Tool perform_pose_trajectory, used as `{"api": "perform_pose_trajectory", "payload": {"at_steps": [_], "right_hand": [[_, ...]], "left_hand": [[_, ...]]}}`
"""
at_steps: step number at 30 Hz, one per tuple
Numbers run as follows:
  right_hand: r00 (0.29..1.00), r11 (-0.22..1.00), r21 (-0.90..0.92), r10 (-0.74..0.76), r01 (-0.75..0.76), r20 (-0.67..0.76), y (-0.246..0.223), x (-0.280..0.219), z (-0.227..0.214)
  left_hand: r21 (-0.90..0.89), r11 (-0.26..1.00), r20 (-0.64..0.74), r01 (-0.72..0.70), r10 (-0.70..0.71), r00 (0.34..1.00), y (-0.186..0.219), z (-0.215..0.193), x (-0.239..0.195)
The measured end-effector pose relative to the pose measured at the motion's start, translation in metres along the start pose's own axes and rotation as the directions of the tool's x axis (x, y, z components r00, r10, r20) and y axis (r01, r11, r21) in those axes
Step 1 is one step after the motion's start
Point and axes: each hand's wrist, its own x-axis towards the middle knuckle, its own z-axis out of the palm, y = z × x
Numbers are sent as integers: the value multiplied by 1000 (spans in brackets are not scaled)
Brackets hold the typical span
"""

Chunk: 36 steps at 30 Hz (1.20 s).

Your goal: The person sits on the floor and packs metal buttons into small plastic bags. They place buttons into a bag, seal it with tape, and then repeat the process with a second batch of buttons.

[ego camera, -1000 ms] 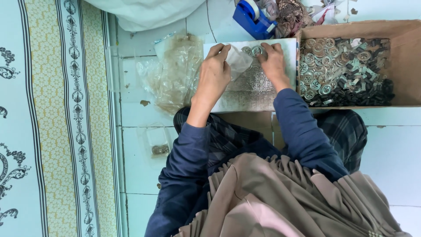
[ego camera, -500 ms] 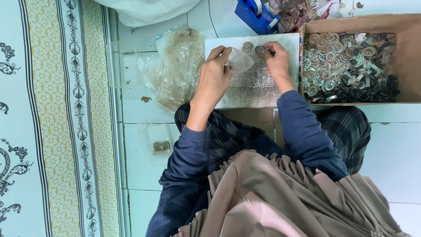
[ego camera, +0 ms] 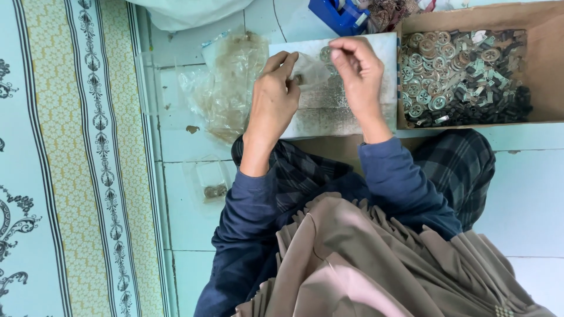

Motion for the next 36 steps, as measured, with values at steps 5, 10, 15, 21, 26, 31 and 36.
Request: {"api": "perform_pose_trajectory", "payload": {"at_steps": [5, 10, 15, 21, 26, 31, 36], "right_hand": [[985, 957, -235, 172, -172, -19, 114, -19, 7], [856, 635, -695, 514, -338, 53, 182, -54, 14], [896, 559, -813, 428, -163, 115, 185, -58, 18], [824, 704, -538, 566, -464, 30, 170, -57, 5], [882, 872, -133, 464, -470, -80, 104, -51, -8], [958, 944, 270, 239, -190, -161, -5, -31, -17], [992, 997, -68, -31, 40, 120, -57, -13, -6]], "left_hand": [[-35, 998, -40, -44, 42, 998, 26, -23, -16], [-37, 999, -13, -34, 33, 999, 8, -8, -14], [14, 1000, 78, -21, 19, 997, -15, 9, -18], [-31, 999, -23, -39, 38, 999, 21, -12, -27], [34, 998, 9, -60, 59, 998, -10, 13, -14], [28, 1000, 46, -10, 9, 999, -15, 23, -7], [94, 996, 1, -4, 4, 1000, -26, 30, 4]]}}
